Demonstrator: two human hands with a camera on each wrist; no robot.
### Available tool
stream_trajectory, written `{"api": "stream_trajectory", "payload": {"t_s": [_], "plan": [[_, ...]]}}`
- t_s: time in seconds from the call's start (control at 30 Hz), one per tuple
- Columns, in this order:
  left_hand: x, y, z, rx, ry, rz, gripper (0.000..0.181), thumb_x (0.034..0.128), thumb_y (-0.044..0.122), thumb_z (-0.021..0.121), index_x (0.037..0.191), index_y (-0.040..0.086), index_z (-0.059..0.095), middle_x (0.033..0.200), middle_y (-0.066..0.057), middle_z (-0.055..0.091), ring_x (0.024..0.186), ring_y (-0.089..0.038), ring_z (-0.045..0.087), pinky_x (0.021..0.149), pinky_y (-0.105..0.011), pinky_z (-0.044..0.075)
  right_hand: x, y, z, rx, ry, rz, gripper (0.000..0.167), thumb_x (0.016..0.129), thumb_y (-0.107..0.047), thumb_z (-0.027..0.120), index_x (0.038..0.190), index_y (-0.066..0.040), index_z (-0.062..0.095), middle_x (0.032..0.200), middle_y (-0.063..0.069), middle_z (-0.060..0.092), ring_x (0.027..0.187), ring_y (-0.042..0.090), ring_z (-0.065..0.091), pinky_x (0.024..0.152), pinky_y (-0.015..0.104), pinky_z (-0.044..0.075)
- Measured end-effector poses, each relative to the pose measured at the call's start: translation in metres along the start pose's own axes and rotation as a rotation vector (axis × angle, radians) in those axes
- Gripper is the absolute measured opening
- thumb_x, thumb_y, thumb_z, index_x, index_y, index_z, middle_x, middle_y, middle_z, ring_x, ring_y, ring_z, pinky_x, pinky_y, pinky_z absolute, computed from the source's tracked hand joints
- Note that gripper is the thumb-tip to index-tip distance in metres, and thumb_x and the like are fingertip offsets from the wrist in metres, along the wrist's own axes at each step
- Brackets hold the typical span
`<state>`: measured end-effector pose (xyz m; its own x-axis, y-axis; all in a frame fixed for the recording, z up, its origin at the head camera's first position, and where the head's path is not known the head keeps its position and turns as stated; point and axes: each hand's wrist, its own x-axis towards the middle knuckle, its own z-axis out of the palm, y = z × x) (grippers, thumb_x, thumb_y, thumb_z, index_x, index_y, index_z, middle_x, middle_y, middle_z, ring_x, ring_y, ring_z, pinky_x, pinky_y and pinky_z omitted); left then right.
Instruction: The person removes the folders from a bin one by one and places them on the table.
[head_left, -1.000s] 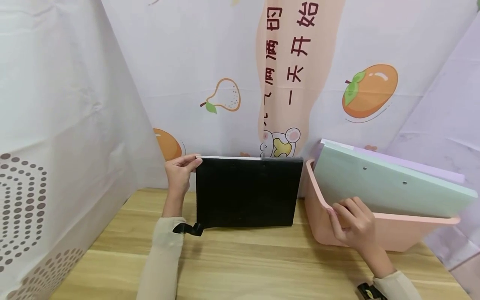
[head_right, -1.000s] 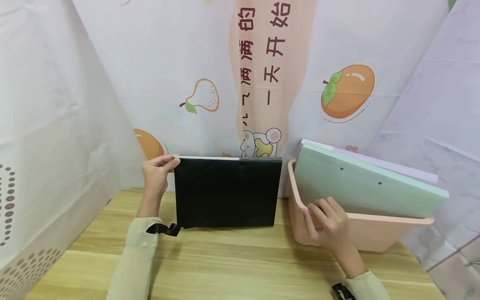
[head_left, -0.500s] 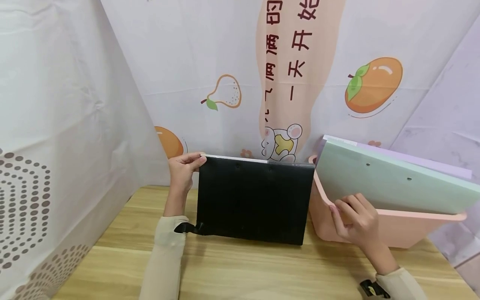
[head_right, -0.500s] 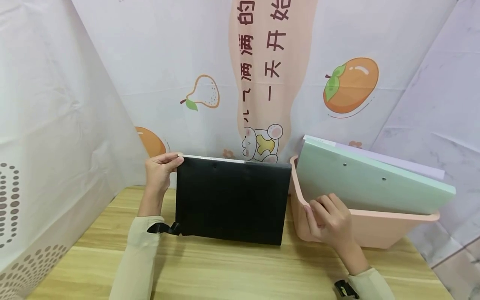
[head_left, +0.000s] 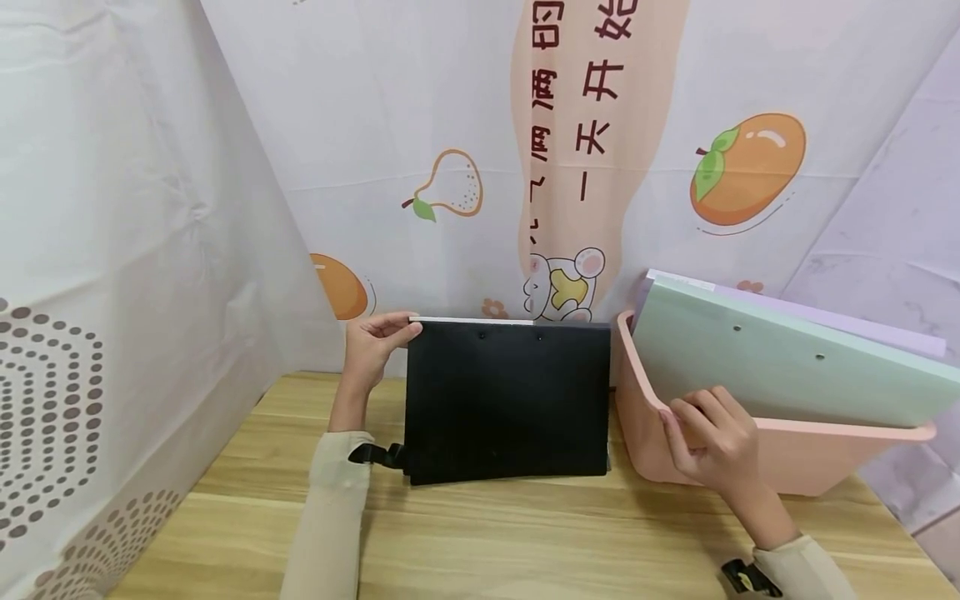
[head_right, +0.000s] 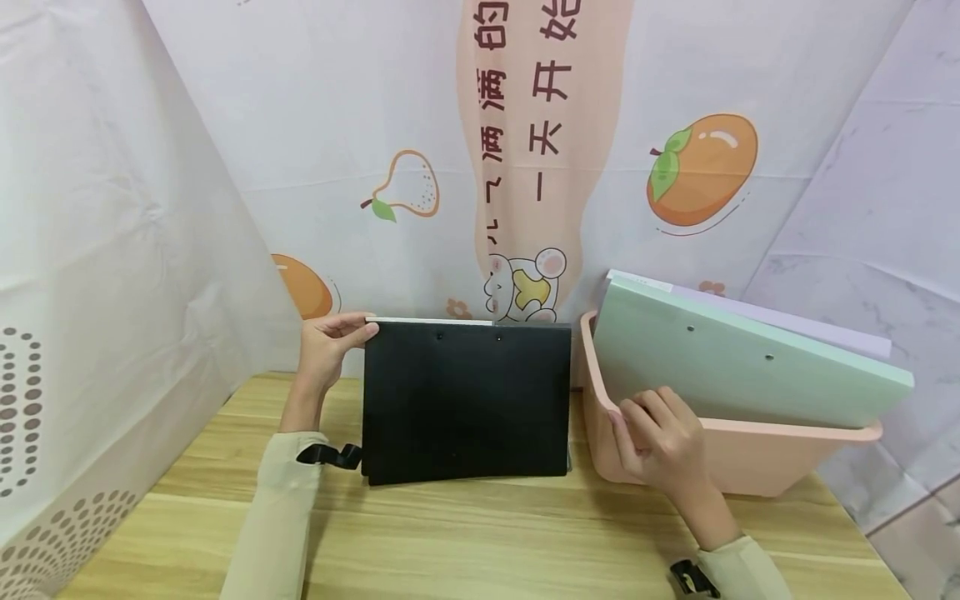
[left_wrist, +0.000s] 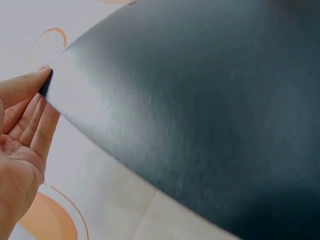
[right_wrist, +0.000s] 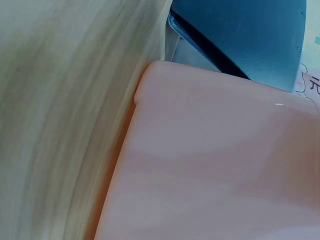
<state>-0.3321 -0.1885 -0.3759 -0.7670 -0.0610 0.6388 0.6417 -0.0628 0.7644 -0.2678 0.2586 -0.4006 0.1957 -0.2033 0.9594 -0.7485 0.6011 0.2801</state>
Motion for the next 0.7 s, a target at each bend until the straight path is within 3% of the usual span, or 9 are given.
{"api": "stream_trajectory", "payload": {"t_s": [0.13,0.3,0.53,0.7], "plan": [[-0.0003,-0.0027,-0.0042,-0.043,-0.071,-0.012,0.02,0.0861,-0.013,0.072,0.101,-0.002,0.079,0.08,0.004,0.077,0.071,-0.008,0.072,0.068,-0.024,0.062,0.0003,0.0001,0.0001,0.004,0.004,-0.003,0.043,0.095,-0.022,0.065,0.058,0.001,0.064,0.057,0.014,0.056,0.049,0.028,0.04,0.045,0.035,0.031],[-0.0009,-0.0034,-0.0053,-0.086,-0.108,-0.016,0.025,0.0872,-0.015,0.069,0.103,0.002,0.08,0.084,0.003,0.076,0.076,-0.007,0.072,0.072,-0.023,0.062,0.0,0.0003,-0.0005,0.0,-0.008,0.004,0.043,0.095,-0.022,0.066,0.058,0.001,0.064,0.057,0.014,0.056,0.049,0.028,0.04,0.045,0.034,0.032],[-0.0011,-0.0012,-0.0034,-0.071,-0.111,-0.012,0.026,0.0887,-0.01,0.071,0.103,0.01,0.08,0.084,0.0,0.073,0.078,-0.006,0.07,0.075,-0.022,0.061,-0.0011,0.0005,-0.001,-0.005,-0.015,0.011,0.043,0.095,-0.022,0.065,0.059,0.001,0.064,0.058,0.014,0.056,0.05,0.028,0.04,0.046,0.034,0.031],[-0.001,0.0013,-0.0015,-0.011,-0.053,-0.044,0.029,0.0882,-0.011,0.071,0.1,0.014,0.08,0.081,0.006,0.074,0.077,-0.004,0.068,0.075,-0.019,0.059,-0.0017,0.0006,-0.0008,-0.003,-0.009,0.009,0.043,0.095,-0.023,0.065,0.058,0.001,0.064,0.057,0.015,0.056,0.05,0.028,0.04,0.045,0.034,0.031]]}}
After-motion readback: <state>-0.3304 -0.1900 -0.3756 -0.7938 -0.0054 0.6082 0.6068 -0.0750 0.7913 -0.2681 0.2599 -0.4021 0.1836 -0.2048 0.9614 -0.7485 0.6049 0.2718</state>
